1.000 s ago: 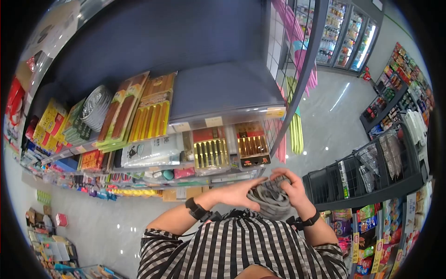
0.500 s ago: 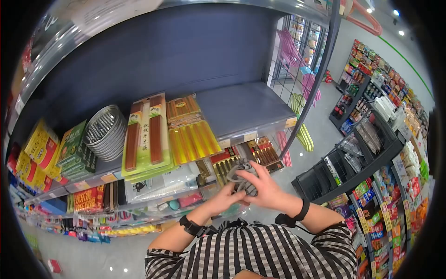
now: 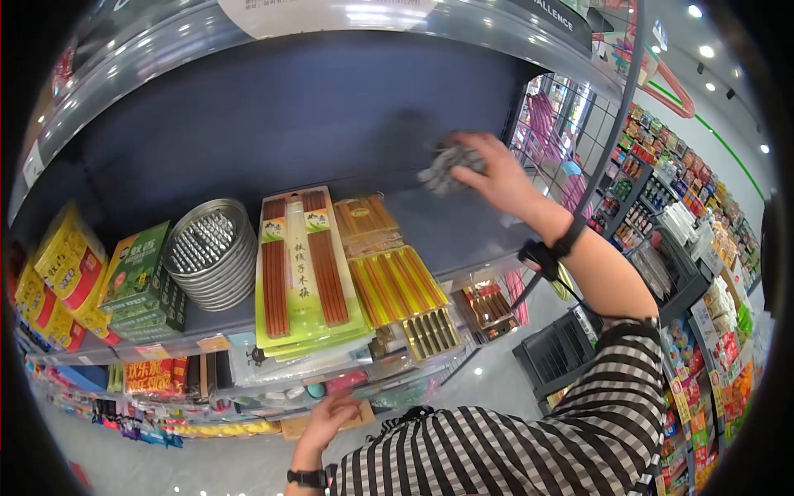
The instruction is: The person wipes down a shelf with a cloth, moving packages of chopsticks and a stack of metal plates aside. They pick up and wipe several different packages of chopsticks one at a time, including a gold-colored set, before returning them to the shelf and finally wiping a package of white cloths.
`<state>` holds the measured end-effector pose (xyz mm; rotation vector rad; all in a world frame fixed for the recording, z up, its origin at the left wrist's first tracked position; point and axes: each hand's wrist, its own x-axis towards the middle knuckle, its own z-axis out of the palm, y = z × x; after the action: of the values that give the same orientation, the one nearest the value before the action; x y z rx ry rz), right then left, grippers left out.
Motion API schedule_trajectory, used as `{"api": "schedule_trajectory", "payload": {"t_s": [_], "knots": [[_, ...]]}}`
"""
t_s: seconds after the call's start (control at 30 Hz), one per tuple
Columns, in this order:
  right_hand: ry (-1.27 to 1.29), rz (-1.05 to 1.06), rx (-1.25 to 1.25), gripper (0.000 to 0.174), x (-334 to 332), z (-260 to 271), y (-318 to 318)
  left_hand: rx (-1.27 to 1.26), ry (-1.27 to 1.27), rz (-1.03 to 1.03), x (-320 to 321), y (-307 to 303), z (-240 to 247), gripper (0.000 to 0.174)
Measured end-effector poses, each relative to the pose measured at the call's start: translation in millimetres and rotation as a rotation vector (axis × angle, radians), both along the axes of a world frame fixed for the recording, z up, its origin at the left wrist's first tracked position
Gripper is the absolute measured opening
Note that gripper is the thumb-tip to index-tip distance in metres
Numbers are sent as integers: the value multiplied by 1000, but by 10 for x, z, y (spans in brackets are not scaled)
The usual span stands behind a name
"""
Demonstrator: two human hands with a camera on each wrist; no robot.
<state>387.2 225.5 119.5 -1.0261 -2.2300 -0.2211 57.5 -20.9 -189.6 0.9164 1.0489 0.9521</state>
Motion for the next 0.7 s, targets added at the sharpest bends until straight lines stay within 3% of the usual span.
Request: {"api": "schedule_trajectory", "payload": {"t_s": [0.1,0.13,0.2,0.23,0.4,0.47,0.53,0.6,0.7], "knots": [[-430,-83,93,59,-331,-231,399,-13,112,198,-187,-298,-521,44],[-424,-78,96,59,-410,-292,507,-10,118,204,-203,-381,-572,44],[-651,166,-278,59,-536,-358,690,-114,100,328,-196,-522,-666,42],[-653,173,-275,59,-580,-361,725,-114,98,337,-187,-564,-736,42],[-736,-97,-391,55,-520,-317,800,-256,79,430,-89,-682,-1137,39],[-702,-257,-376,47,-211,-412,910,-254,72,423,-58,-685,-1160,40],[-843,-457,-455,41,181,-442,1051,-255,95,411,-58,-709,-1252,42],[-892,-544,-405,35,679,-501,1097,-260,121,391,-119,-729,-1288,43],[-819,-536,-318,34,769,-439,1158,-302,219,370,-105,-657,-1189,44]]}}
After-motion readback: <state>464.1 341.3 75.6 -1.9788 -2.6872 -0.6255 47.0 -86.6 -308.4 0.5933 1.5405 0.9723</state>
